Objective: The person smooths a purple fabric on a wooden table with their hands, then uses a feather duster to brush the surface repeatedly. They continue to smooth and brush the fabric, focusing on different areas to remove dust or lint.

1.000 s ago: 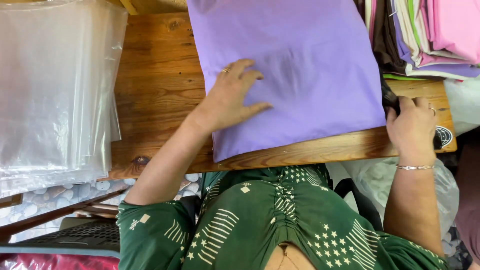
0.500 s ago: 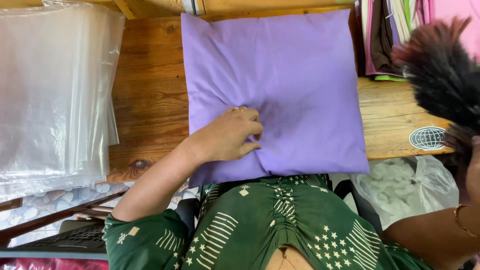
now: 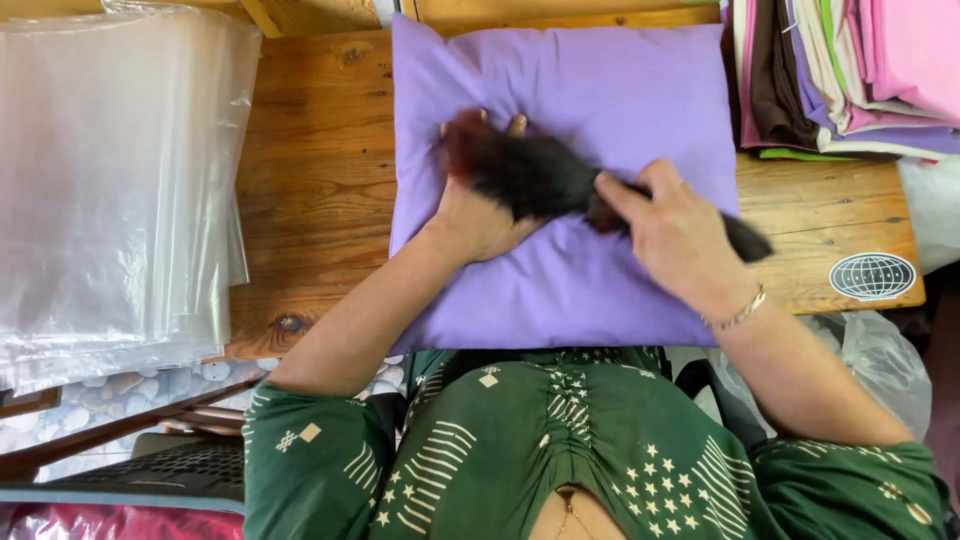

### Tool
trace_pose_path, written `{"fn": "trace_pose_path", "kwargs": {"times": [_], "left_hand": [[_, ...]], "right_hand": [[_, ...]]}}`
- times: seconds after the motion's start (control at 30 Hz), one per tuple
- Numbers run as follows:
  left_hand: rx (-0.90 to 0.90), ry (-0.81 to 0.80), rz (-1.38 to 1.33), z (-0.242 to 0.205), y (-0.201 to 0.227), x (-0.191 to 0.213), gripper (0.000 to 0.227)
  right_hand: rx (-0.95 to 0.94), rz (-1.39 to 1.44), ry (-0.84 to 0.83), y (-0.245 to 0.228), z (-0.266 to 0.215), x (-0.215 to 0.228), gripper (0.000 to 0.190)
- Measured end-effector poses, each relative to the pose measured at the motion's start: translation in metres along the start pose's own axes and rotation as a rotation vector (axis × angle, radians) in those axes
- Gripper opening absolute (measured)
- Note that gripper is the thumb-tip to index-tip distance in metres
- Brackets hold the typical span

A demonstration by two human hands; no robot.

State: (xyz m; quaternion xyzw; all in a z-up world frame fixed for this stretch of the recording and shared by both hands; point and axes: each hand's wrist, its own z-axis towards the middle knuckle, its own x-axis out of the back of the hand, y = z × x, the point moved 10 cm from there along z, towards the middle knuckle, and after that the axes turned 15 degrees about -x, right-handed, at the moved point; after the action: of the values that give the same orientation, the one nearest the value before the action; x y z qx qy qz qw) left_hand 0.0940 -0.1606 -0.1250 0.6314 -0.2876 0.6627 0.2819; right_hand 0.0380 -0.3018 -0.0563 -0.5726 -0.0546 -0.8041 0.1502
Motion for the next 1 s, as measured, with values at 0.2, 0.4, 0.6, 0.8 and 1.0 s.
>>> {"fn": "trace_pose_path", "kwargs": {"times": [0.2, 0.4, 0.6, 0.8, 1.0], "left_hand": [[-0.020, 0.082, -0.017, 0.012, 0.010, 0.018, 0.071], [-0.025, 0.123, -0.060, 0.014, 0.007, 0.008, 0.071], [-0.054, 0.157, -0.089, 0.009, 0.007, 0.005, 0.077], [0.128, 0.323, -0.107, -0.001, -0.013, 0.026, 0.075], [0.262, 0.164, -0.162, 0.003, -0.028, 0.004, 0.081]], "right_hand": [[-0.335, -0.125, -0.038, 0.116, 0.045, -0.026, 0.048], [-0.262, 0.029, -0.050, 0.009, 0.051, 0.026, 0.041], [0.122, 0.036, -0.285, -0.054, 0.059, -0.043, 0.053], [-0.288, -0.155, -0.117, 0.073, 0.101, -0.072, 0.054], [-0.354, -0.004, -0.089, 0.007, 0.053, -0.002, 0.041]]}}
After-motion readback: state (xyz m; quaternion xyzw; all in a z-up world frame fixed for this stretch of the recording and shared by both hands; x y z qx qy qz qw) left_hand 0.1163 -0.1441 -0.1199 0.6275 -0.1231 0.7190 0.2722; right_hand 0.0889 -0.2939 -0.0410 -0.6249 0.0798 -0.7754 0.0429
